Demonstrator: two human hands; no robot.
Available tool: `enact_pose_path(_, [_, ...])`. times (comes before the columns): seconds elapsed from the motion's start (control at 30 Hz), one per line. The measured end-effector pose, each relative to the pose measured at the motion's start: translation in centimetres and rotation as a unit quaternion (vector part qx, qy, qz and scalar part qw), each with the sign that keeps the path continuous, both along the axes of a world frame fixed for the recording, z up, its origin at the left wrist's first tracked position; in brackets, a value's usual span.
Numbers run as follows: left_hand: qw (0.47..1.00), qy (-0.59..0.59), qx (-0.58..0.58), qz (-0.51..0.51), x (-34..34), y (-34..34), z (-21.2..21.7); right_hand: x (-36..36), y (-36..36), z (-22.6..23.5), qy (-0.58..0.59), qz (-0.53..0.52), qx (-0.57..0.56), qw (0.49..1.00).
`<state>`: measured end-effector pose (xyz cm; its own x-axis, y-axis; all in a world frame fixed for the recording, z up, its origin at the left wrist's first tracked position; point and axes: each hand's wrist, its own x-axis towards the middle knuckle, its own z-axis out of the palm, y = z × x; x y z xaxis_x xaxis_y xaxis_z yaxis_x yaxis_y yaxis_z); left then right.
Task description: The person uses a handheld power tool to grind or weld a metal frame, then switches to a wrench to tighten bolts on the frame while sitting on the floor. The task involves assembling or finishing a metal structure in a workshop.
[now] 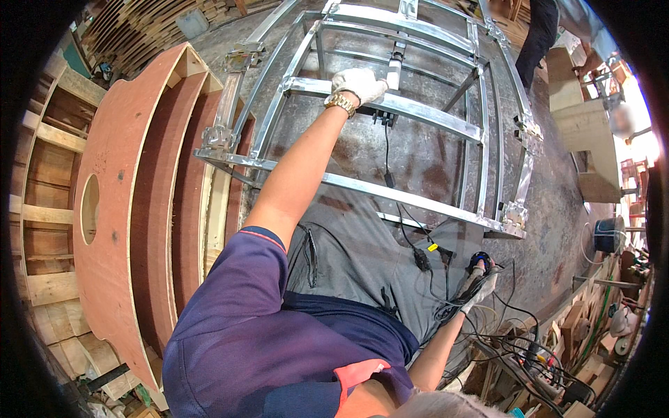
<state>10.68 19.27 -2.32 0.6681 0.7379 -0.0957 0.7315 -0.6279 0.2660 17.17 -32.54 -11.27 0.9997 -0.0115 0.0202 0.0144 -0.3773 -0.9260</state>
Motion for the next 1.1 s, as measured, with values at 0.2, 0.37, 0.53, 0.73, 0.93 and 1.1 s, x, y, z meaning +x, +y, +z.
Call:
enact_pose_path(0.2, [1.0, -0.004, 0.002, -0.004, -0.1, -0.1, 0.1, 0.3, -0.3, -0.5, -0.017, -0.003, -0.012, 1.0])
enact_pose_path(0.37, [1.0, -0.001, 0.003, 0.0, -0.1, -0.1, 0.1, 0.2, -0.3, -0.7, -0.032, -0.002, -0.006, 0.999])
enact_pose_path(0.53, [1.0, -0.002, 0.006, -0.008, 0.0, 0.1, 0.0, 0.2, -0.4, -0.8, -0.05, -0.003, -0.024, 0.998])
enact_pose_path(0.73, [1.0, -0.008, 0.005, -0.005, 0.0, 0.1, -0.2, 0.3, -0.6, -0.8, -0.062, 0.001, -0.06, 0.996])
enact_pose_path(0.93, [1.0, -0.007, 0.004, 0.001, 0.0, 0.0, -0.1, 0.6, -0.8, -1.3, -0.042, -0.007, -0.046, 0.998])
enact_pose_path(1.1, [1.0, -0.015, 0.009, -0.001, -0.1, 0.0, -0.1, 0.9, -1.1, -1.9, -0.016, -0.005, -0.002, 1.0])
